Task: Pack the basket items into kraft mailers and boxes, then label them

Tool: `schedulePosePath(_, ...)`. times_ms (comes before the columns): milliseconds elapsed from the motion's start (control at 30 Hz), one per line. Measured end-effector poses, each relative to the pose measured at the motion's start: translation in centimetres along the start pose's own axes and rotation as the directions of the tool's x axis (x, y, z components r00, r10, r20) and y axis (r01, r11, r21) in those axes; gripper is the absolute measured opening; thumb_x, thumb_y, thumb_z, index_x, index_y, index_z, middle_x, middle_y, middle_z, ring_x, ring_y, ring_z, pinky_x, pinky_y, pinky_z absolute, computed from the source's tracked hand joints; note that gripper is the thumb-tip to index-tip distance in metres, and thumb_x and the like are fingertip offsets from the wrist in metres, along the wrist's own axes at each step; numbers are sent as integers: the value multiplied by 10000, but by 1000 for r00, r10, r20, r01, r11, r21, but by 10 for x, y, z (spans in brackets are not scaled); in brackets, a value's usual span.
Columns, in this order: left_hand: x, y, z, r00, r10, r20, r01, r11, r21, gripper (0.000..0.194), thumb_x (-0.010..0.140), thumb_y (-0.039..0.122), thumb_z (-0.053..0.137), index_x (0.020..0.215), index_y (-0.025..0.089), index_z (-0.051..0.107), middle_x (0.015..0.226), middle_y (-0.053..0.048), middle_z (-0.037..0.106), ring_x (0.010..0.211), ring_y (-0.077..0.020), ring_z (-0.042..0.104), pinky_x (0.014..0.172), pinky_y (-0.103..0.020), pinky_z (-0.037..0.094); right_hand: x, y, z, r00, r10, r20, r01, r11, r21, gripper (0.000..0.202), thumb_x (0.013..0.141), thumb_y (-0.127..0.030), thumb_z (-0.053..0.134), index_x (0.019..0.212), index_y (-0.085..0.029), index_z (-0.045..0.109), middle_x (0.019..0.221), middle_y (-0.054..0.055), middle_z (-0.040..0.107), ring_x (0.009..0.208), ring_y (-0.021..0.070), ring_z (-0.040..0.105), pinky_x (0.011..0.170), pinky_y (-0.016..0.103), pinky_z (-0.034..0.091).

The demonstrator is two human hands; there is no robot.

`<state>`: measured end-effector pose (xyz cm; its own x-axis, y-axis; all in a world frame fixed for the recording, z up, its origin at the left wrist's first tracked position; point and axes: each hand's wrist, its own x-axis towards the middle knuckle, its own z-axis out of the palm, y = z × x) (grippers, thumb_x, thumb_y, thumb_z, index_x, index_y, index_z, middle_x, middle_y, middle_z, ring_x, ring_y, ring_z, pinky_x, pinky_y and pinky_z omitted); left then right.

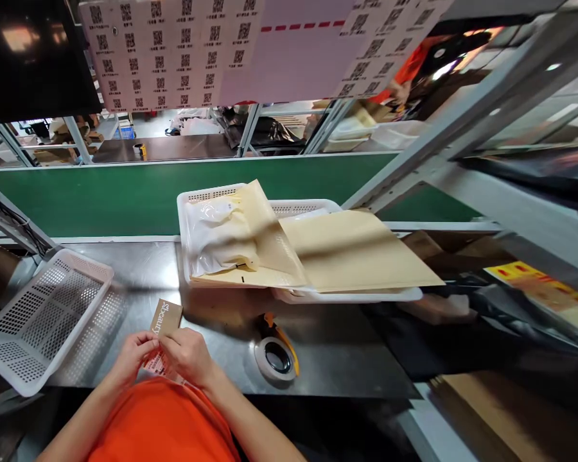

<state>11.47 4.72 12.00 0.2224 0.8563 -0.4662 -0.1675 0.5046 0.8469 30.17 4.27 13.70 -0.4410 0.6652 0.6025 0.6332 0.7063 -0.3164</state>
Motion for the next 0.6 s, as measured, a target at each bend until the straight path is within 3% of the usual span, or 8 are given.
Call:
schedulePosePath(133, 0, -5, -1, 999, -35, -11, 34, 997, -62, 515, 541, 559, 952, 697, 131, 711, 546, 51, 567, 519, -67, 430, 547, -222, 332, -1, 0, 3, 999, 26, 20, -27, 998, 65, 227, 1040, -200, 528, 956, -217, 738, 814, 38, 774, 641, 153, 659, 596, 269, 433)
schedulePosePath(300, -1, -3, -2, 997, -63, 43, 66, 996, -63, 581, 524, 614, 960, 757, 130, 739, 626, 7, 661, 573, -111, 561, 615, -257, 446, 2, 3, 3, 994, 86, 71, -101, 961, 256, 154, 1008, -187, 537, 963, -201, 684, 919, 53, 768, 766, 156, 687, 674, 257, 503)
schedulePosePath(400, -3, -1, -2, 993, -85, 84, 90, 994, -57, 596, 505, 612, 969, 775, 126, 754, 692, -29, 711, 629, -143, 621, 678, -295, 499, 5, 7, -4, 992, 57, 110, -88, 951, 296, 130, 985, -183, 539, 939, -205, 658, 926, 51, 740, 797, 162, 666, 706, 270, 509)
schedulePosePath(600, -9, 3, 4, 966, -242, 95, 248, 967, -62, 329, 505, 354, 902, 651, 150, 688, 659, -8, 656, 634, -151, 594, 626, -285, 490, 8, 11, -21, 981, -107, 163, 56, 955, 291, 91, 955, -213, 572, 931, -233, 656, 1033, 49, 729, 866, 183, 643, 767, 314, 509)
